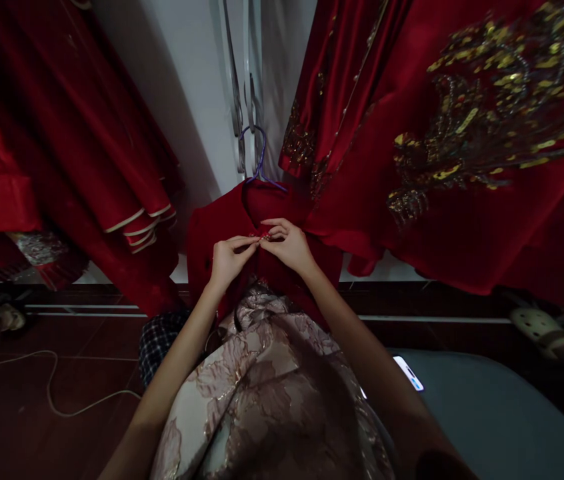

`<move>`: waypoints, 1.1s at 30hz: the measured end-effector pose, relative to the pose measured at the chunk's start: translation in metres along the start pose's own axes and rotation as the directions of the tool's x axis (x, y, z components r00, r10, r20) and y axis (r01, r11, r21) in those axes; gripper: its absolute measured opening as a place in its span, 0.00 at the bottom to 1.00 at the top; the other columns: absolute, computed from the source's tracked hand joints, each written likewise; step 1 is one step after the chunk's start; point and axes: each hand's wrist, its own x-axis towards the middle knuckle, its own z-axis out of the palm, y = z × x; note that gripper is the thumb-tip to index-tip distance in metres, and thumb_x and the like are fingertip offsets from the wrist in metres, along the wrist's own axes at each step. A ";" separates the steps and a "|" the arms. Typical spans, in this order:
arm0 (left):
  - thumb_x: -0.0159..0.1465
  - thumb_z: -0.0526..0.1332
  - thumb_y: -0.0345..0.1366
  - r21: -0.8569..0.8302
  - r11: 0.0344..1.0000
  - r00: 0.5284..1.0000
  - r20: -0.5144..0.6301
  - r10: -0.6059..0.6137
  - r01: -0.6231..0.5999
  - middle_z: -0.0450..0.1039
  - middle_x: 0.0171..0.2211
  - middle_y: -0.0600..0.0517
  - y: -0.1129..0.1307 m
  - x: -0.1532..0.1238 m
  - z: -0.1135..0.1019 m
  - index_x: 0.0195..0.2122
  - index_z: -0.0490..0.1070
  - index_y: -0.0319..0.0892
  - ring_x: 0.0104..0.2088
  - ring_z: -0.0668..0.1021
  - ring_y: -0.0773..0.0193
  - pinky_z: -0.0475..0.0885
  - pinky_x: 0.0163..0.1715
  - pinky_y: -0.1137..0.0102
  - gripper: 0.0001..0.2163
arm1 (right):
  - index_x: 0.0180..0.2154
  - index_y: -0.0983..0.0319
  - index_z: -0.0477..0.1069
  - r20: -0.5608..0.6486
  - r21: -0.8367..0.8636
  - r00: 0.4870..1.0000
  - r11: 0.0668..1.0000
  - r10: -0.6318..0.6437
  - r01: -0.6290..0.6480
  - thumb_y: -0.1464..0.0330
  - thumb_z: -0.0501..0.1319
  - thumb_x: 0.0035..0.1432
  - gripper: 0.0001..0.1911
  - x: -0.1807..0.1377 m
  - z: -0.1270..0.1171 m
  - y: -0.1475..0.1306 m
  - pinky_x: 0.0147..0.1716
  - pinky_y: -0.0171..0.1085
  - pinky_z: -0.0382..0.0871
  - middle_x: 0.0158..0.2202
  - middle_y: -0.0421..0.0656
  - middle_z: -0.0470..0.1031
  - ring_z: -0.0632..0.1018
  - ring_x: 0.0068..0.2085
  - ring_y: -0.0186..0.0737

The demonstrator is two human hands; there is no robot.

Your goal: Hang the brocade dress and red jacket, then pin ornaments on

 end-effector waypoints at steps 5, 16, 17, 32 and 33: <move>0.56 0.60 0.32 -0.369 0.921 0.992 0.047 -0.118 0.127 0.74 0.43 0.47 -0.002 -0.011 0.023 0.45 0.69 0.41 0.43 0.76 0.64 0.72 0.43 0.69 0.14 | 0.44 0.61 0.59 -0.173 -0.158 0.985 0.987 -0.015 -0.013 0.67 0.52 0.55 0.13 -0.005 0.024 0.007 0.45 0.40 0.66 0.42 0.46 0.67 0.72 0.42 0.38; 0.62 0.51 0.48 -0.489 0.778 0.916 0.142 -0.375 0.394 0.75 0.38 0.46 -0.013 -0.041 0.034 0.38 0.71 0.41 0.44 0.76 0.62 0.72 0.44 0.64 0.17 | 0.49 0.57 0.52 0.044 0.006 0.993 0.994 0.110 -0.110 0.60 0.62 0.50 0.28 -0.045 -0.014 0.007 0.38 0.40 0.72 0.31 0.38 0.67 0.75 0.34 0.37; 0.62 0.51 0.49 -0.470 0.780 0.911 0.201 -0.361 0.413 0.75 0.35 0.47 -0.011 -0.044 0.035 0.35 0.72 0.41 0.42 0.76 0.62 0.72 0.43 0.64 0.18 | 0.49 0.57 0.52 0.049 0.036 0.992 0.992 0.118 -0.120 0.60 0.62 0.49 0.28 -0.045 -0.015 0.002 0.39 0.39 0.72 0.33 0.39 0.68 0.75 0.35 0.37; 0.49 0.66 0.44 -0.355 0.846 0.823 -0.267 -0.501 0.399 0.69 0.23 0.56 -0.026 -0.047 -0.017 0.33 0.71 0.38 0.21 0.70 0.74 0.68 0.18 0.80 0.16 | 0.38 0.61 0.70 0.248 -0.090 0.956 0.987 0.154 -0.136 0.61 0.57 0.55 0.12 -0.055 -0.008 -0.031 0.28 0.36 0.74 0.35 0.45 0.75 0.76 0.33 0.38; 0.48 0.67 0.44 -0.388 0.828 0.809 -0.271 -0.522 0.405 0.70 0.24 0.56 -0.026 -0.048 -0.019 0.34 0.71 0.37 0.21 0.71 0.74 0.69 0.19 0.79 0.17 | 0.37 0.61 0.70 0.270 -0.074 0.952 0.988 0.147 -0.132 0.61 0.57 0.55 0.12 -0.056 0.000 -0.032 0.28 0.36 0.74 0.35 0.44 0.75 0.76 0.33 0.37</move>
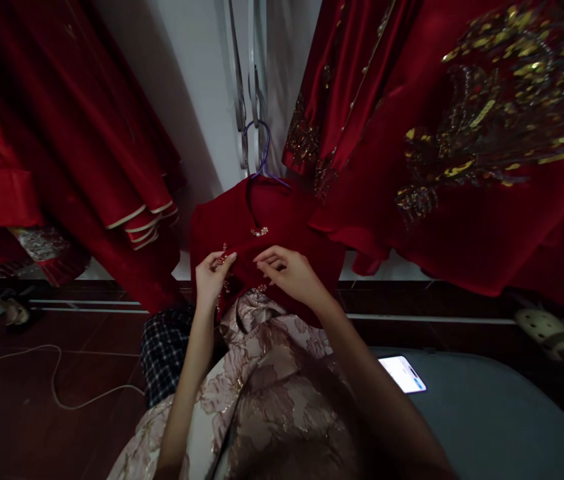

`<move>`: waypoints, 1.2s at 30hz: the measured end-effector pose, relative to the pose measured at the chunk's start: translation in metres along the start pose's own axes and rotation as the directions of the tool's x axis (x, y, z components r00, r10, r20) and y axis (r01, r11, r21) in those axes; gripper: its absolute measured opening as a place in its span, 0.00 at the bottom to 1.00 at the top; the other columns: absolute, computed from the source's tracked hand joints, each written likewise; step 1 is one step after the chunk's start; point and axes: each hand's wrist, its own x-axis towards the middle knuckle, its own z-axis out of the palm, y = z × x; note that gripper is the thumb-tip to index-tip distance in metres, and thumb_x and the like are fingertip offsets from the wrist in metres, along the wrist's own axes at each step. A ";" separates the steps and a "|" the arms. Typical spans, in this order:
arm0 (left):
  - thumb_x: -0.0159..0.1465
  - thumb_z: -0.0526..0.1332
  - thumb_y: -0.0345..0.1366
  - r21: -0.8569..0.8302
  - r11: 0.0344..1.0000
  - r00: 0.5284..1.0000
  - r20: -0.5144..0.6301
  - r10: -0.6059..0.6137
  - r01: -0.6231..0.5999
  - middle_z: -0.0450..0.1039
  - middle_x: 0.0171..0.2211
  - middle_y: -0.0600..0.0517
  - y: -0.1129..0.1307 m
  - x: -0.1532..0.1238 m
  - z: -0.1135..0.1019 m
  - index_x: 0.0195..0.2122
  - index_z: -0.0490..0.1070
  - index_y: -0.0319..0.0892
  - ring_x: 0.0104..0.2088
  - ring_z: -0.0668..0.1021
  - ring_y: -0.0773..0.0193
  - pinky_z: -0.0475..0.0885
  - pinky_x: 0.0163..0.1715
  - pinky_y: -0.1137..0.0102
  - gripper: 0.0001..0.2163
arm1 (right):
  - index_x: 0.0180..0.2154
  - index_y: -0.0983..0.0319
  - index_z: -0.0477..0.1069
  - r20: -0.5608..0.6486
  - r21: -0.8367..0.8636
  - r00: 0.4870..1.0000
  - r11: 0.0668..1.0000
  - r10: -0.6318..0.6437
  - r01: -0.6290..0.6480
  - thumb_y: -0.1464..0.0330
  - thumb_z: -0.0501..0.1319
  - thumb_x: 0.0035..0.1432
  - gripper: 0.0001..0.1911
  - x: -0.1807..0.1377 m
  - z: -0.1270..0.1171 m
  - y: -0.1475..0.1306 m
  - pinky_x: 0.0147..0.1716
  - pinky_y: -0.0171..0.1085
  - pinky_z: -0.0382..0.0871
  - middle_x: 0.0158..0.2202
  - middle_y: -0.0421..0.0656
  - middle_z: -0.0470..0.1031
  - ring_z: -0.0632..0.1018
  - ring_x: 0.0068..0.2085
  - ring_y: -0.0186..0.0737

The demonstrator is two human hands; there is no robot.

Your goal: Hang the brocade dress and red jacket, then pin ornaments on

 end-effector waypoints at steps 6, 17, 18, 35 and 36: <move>0.52 0.63 0.47 -0.091 0.989 0.973 0.212 -0.095 0.117 0.73 0.26 0.53 0.004 -0.004 -0.012 0.32 0.74 0.37 0.25 0.75 0.70 0.76 0.28 0.72 0.16 | 0.36 0.61 0.62 -0.241 -0.099 0.969 0.995 -0.050 0.027 0.58 0.65 0.45 0.20 0.020 0.052 0.013 0.33 0.39 0.73 0.38 0.45 0.71 0.76 0.33 0.37; 0.49 0.66 0.42 0.106 0.990 0.988 0.131 0.080 -0.094 0.71 0.24 0.53 -0.013 0.001 -0.015 0.32 0.71 0.37 0.24 0.73 0.71 0.72 0.27 0.74 0.14 | 0.33 0.59 0.57 -0.144 -0.036 0.990 0.999 0.005 -0.010 0.63 0.62 0.47 0.15 0.026 0.060 0.025 0.25 0.34 0.70 0.24 0.37 0.68 0.73 0.26 0.34; 0.50 0.66 0.42 0.128 0.981 0.988 0.067 0.138 -0.145 0.71 0.26 0.53 -0.016 0.002 -0.014 0.34 0.70 0.38 0.26 0.74 0.71 0.72 0.28 0.74 0.15 | 0.32 0.59 0.58 -0.172 -0.030 0.985 0.999 0.006 -0.012 0.62 0.63 0.46 0.15 0.027 0.060 0.026 0.26 0.34 0.70 0.24 0.37 0.68 0.74 0.26 0.34; 0.51 0.63 0.32 -0.042 0.990 0.991 0.010 0.135 -0.135 0.74 0.38 0.45 -0.031 0.012 -0.006 0.39 0.69 0.37 0.38 0.77 0.67 0.71 0.43 0.68 0.14 | 0.34 0.60 0.61 -0.393 0.161 0.920 0.986 0.020 0.048 0.56 0.63 0.46 0.19 0.050 0.078 0.034 0.32 0.35 0.73 0.31 0.43 0.73 0.77 0.33 0.37; 0.51 0.63 0.33 -0.044 0.991 0.992 0.003 0.129 -0.128 0.74 0.38 0.45 -0.030 0.012 -0.006 0.39 0.70 0.36 0.38 0.77 0.66 0.72 0.43 0.68 0.14 | 0.33 0.60 0.61 -0.397 0.143 0.918 0.988 0.005 0.057 0.57 0.63 0.47 0.18 0.050 0.078 0.034 0.32 0.35 0.73 0.31 0.43 0.73 0.77 0.33 0.36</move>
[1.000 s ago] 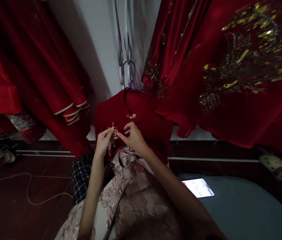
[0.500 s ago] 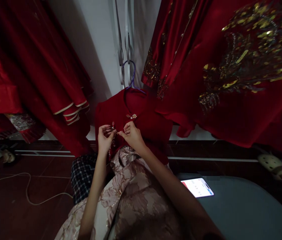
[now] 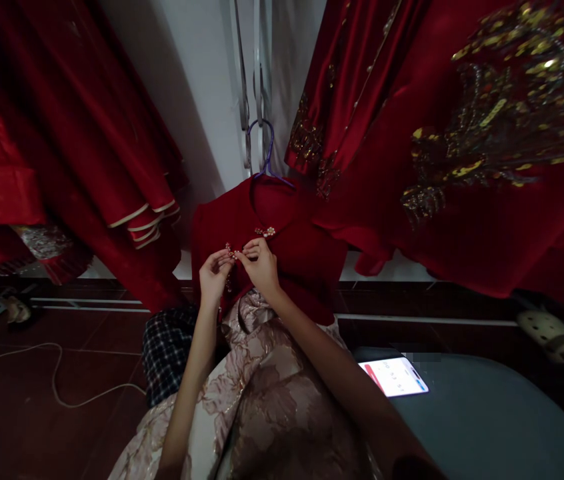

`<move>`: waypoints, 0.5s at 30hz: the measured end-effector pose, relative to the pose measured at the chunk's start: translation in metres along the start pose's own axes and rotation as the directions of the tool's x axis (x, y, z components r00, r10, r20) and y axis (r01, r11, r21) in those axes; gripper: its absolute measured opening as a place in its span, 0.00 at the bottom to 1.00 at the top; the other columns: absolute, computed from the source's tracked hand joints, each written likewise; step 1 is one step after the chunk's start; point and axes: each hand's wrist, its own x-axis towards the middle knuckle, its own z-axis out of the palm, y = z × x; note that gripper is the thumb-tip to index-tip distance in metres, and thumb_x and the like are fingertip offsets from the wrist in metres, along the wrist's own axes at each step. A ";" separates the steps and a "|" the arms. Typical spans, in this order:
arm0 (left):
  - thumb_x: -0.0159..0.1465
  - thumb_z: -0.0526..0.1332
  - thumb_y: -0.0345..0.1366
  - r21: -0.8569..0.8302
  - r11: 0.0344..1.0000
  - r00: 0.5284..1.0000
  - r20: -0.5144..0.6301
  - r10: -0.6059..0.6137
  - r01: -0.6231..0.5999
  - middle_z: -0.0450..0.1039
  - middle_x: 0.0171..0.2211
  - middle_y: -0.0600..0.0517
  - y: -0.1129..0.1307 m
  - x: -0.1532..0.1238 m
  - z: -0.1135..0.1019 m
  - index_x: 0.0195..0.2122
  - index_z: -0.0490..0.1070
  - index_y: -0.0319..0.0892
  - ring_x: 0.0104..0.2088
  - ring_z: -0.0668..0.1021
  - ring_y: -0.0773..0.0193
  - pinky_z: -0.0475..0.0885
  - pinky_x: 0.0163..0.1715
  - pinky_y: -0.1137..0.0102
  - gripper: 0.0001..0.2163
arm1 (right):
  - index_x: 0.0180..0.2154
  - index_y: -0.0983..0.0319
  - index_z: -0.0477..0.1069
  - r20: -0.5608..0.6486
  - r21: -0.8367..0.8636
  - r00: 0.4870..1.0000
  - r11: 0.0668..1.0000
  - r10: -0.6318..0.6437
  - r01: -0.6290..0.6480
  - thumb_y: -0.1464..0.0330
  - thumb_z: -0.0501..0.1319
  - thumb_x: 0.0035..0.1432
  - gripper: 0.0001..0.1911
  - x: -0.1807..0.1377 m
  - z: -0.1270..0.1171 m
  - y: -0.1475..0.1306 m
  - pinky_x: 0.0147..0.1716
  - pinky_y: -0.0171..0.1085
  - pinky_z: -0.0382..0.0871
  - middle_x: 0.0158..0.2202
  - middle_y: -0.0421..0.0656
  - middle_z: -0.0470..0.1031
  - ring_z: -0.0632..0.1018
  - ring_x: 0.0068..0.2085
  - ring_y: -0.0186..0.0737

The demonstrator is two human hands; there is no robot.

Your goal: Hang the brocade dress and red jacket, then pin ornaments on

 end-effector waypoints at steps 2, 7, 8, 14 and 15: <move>0.51 0.64 0.35 -0.005 1.000 1.000 -0.017 -0.019 0.019 0.75 0.39 0.44 0.002 0.000 0.000 0.39 0.71 0.36 0.38 0.77 0.65 0.72 0.43 0.68 0.15 | 0.34 0.60 0.61 0.006 -0.029 0.999 0.999 -0.032 0.033 0.57 0.62 0.48 0.17 0.001 0.001 0.000 0.32 0.35 0.73 0.31 0.42 0.73 0.77 0.33 0.36; 0.51 0.65 0.37 0.021 0.999 0.997 -0.071 -0.026 0.028 0.77 0.38 0.44 0.003 -0.001 -0.002 0.39 0.74 0.34 0.36 0.78 0.63 0.73 0.42 0.68 0.15 | 0.34 0.61 0.62 -0.003 -0.065 0.996 0.994 -0.092 0.091 0.59 0.62 0.49 0.15 0.000 0.004 0.001 0.30 0.34 0.73 0.31 0.42 0.73 0.76 0.32 0.35; 0.51 0.65 0.37 0.032 0.999 0.998 -0.066 -0.018 0.020 0.77 0.37 0.44 0.002 0.000 -0.003 0.38 0.75 0.35 0.36 0.79 0.63 0.73 0.41 0.69 0.15 | 0.34 0.61 0.62 -0.007 -0.070 0.995 0.993 -0.100 0.099 0.59 0.62 0.50 0.14 -0.001 0.004 0.001 0.30 0.34 0.73 0.31 0.42 0.73 0.76 0.32 0.35; 0.52 0.64 0.37 0.156 0.986 0.998 0.018 0.064 -0.066 0.77 0.35 0.46 -0.002 0.006 -0.013 0.37 0.75 0.37 0.34 0.78 0.65 0.73 0.39 0.70 0.13 | 0.33 0.60 0.62 -0.011 -0.111 0.992 0.987 -0.122 0.120 0.62 0.60 0.51 0.11 -0.001 0.006 0.001 0.27 0.32 0.73 0.31 0.41 0.72 0.76 0.31 0.35; 0.52 0.64 0.37 0.169 0.983 0.997 0.032 0.073 -0.077 0.77 0.35 0.46 -0.002 0.008 -0.013 0.37 0.75 0.37 0.34 0.78 0.65 0.73 0.39 0.70 0.12 | 0.33 0.60 0.62 -0.010 -0.119 0.992 0.985 -0.124 0.122 0.62 0.60 0.51 0.11 0.000 0.007 0.001 0.26 0.32 0.73 0.31 0.42 0.72 0.76 0.31 0.35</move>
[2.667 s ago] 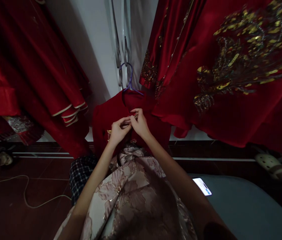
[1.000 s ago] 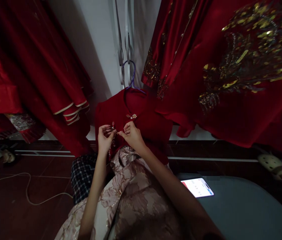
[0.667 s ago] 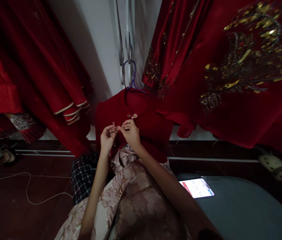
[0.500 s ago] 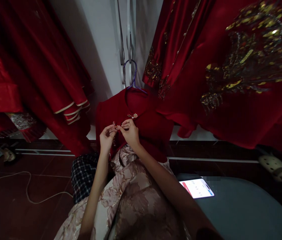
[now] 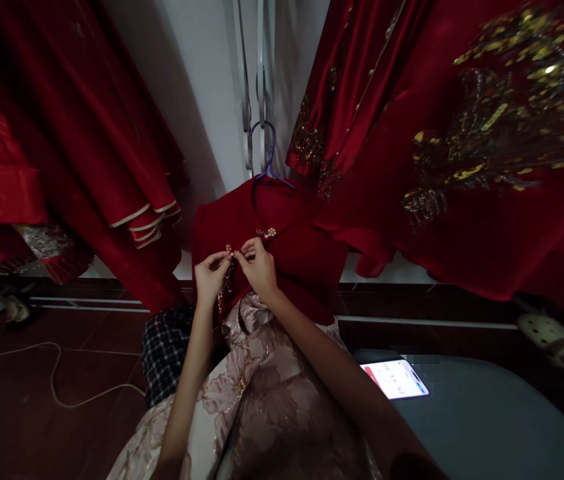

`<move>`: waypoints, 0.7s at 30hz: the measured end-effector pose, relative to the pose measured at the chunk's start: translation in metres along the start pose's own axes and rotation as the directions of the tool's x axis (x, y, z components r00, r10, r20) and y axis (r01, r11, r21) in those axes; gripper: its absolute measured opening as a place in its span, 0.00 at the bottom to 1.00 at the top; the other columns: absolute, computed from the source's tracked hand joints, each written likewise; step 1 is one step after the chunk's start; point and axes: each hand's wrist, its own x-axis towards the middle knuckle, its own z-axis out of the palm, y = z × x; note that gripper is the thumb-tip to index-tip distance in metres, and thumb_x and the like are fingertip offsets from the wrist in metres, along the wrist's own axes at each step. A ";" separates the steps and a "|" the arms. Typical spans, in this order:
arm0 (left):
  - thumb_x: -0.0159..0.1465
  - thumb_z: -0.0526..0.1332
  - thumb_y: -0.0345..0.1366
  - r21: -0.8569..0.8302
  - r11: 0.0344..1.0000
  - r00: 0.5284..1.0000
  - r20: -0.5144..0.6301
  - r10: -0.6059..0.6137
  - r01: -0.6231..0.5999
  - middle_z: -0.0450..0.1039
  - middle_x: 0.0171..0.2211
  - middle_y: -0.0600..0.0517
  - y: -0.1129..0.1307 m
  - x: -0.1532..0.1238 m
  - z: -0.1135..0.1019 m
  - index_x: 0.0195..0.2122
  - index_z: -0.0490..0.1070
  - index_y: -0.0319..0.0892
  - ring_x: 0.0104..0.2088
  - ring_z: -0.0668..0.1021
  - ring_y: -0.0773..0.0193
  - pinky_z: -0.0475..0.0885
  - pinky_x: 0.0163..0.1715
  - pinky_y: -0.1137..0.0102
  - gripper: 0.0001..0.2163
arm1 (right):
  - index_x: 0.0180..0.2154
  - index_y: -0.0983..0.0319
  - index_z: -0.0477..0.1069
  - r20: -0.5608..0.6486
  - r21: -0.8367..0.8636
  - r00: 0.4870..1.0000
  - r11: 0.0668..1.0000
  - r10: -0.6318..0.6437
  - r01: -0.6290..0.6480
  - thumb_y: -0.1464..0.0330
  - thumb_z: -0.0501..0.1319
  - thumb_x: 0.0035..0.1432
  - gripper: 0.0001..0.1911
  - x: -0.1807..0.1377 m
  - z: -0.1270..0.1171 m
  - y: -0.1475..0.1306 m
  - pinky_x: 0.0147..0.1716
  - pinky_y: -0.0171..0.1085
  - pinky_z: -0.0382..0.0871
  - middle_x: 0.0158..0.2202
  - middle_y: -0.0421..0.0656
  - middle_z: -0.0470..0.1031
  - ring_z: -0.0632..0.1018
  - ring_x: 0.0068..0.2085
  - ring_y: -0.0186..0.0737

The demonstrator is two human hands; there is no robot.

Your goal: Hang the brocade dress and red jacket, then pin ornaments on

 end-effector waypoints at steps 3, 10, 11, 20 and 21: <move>0.54 0.62 0.35 0.009 1.000 0.999 0.046 0.009 -0.010 0.76 0.35 0.46 0.001 0.003 0.001 0.37 0.73 0.36 0.36 0.78 0.65 0.72 0.40 0.70 0.11 | 0.33 0.60 0.62 0.024 -0.001 1.000 1.000 0.014 -0.014 0.61 0.60 0.51 0.11 0.002 0.000 0.000 0.26 0.32 0.73 0.32 0.42 0.72 0.76 0.32 0.35; 0.58 0.55 0.29 0.197 0.977 0.973 0.228 0.035 -0.081 0.71 0.40 0.47 0.000 -0.007 -0.021 0.40 0.68 0.39 0.39 0.75 0.67 0.70 0.44 0.68 0.09 | 0.37 0.61 0.67 0.379 0.068 0.914 0.980 0.147 -0.185 0.61 0.57 0.55 0.11 -0.005 -0.047 -0.005 0.31 0.35 0.74 0.33 0.44 0.75 0.78 0.34 0.37; 0.57 0.56 0.29 0.287 0.954 0.958 0.287 -0.001 -0.085 0.71 0.40 0.47 0.000 -0.010 -0.028 0.40 0.68 0.39 0.38 0.75 0.66 0.69 0.44 0.67 0.10 | 0.37 0.61 0.68 0.452 0.037 0.875 0.977 0.170 -0.209 0.61 0.56 0.55 0.12 -0.008 -0.058 -0.007 0.29 0.35 0.74 0.34 0.45 0.76 0.78 0.33 0.37; 0.53 0.62 0.37 0.680 0.723 0.848 0.451 -0.279 -0.124 0.70 0.38 0.45 0.004 -0.030 -0.027 0.43 0.63 0.38 0.38 0.74 0.59 0.67 0.40 0.67 0.18 | 0.37 0.60 0.73 0.504 -0.425 0.828 0.905 0.246 -0.010 0.58 0.62 0.50 0.15 -0.020 -0.103 0.012 0.24 0.31 0.63 0.28 0.40 0.75 0.73 0.25 0.32; 0.53 0.62 0.35 0.710 0.691 0.860 0.432 -0.272 -0.139 0.71 0.36 0.45 0.005 -0.030 -0.024 0.42 0.63 0.39 0.37 0.75 0.59 0.67 0.38 0.67 0.15 | 0.37 0.60 0.73 0.502 -0.433 0.834 0.901 0.230 0.013 0.58 0.63 0.48 0.16 -0.020 -0.101 0.017 0.24 0.31 0.62 0.28 0.41 0.75 0.73 0.25 0.32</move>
